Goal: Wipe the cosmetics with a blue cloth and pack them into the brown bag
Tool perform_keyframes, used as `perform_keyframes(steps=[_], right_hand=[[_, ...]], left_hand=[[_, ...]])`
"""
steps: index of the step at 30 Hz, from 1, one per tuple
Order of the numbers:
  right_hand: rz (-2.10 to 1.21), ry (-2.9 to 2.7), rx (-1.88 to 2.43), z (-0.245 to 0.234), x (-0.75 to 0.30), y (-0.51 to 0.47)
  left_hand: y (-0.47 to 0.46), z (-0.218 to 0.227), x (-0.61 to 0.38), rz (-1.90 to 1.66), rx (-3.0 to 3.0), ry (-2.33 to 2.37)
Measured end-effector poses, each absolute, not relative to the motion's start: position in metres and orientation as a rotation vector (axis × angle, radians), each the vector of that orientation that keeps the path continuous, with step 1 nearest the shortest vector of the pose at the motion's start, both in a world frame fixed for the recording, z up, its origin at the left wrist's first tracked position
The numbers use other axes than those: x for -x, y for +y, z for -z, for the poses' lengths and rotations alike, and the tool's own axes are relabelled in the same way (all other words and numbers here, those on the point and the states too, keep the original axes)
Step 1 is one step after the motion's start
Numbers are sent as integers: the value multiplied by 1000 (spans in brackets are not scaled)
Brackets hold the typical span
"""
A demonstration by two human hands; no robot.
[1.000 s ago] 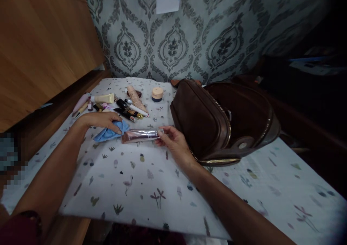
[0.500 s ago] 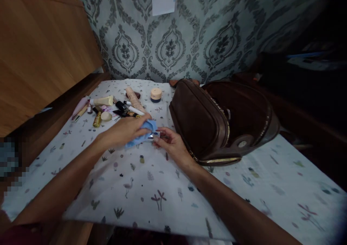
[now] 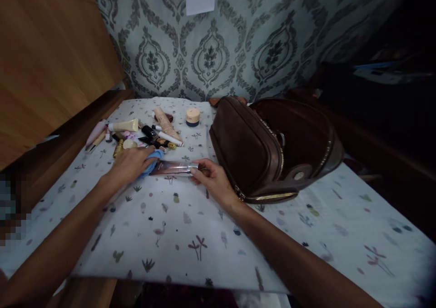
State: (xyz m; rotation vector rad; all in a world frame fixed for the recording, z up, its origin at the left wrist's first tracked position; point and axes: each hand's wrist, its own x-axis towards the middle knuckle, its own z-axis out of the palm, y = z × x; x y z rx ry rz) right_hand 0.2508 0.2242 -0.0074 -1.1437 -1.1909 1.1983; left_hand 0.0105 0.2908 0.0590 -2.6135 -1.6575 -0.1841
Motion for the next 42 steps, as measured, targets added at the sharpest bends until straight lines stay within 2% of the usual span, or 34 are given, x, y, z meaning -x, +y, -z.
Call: perform_keyframes(steps=[5, 17, 21, 25, 29, 42], right_hand=[[-1145, -1224, 1109, 6, -252, 223], [-1218, -1195, 1102, 4, -251, 221], [-1190, -1226, 1147, 0, -251, 220], [-1220, -1265, 1196, -4, -251, 218], [-1249, -1251, 1217, -5, -251, 217], [-1202, -1257, 1115, -5, -254, 218]], left_hand=[[261, -50, -49, 489, 2792, -1396], [275, -52, -22, 293, 2690, -1391], [268, -47, -32, 511, 2653, -1115], [261, -42, -44, 436, 2627, -847], [270, -40, -36, 352, 2666, -1001], [288, -40, -15, 607, 3113, -1328]])
